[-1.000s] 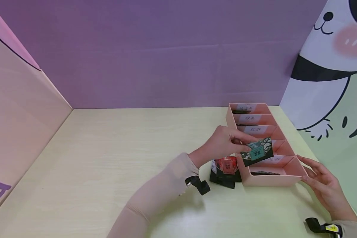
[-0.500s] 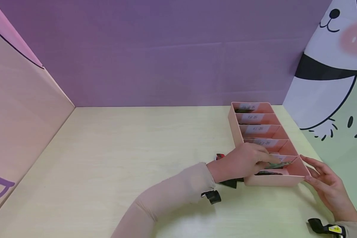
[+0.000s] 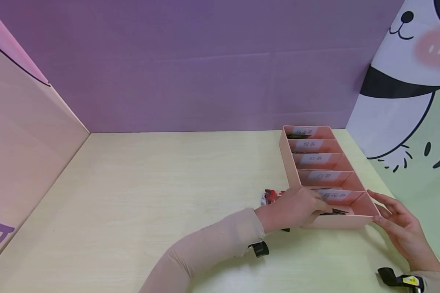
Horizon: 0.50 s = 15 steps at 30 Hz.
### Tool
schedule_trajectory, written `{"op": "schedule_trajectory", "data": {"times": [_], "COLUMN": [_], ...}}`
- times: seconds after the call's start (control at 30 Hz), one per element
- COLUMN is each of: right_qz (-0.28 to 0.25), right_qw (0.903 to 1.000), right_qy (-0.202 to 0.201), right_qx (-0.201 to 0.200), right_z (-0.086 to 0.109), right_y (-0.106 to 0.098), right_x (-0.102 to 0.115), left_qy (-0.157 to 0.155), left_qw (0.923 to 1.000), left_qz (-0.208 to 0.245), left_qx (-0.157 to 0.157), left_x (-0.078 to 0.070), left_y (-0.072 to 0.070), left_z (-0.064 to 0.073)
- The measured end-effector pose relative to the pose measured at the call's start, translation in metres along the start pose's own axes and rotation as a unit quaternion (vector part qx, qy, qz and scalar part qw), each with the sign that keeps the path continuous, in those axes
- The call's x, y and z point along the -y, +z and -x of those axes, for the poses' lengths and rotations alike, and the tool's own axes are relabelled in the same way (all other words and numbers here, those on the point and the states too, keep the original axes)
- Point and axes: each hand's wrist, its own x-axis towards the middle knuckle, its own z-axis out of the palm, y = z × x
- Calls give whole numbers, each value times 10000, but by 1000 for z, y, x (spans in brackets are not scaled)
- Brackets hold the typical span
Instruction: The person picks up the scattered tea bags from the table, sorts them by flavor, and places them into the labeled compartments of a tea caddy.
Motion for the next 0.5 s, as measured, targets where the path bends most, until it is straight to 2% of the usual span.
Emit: {"op": "schedule_trajectory", "data": {"times": [0.37,0.5], "right_qz": [58,77], "right_qw": [9999,9999], "right_qy": [145,112], "right_qx": [-30,-33], "right_z": [0,-1], "right_y": [-1,-1], "right_x": [0,0], "left_qy": [21,-34], "left_qw": [9982,9985], "left_qz": [-481,-372], "left_qx": [371,391], "left_x": [3,5], "left_y": [8,7], "left_z": [7,10]}}
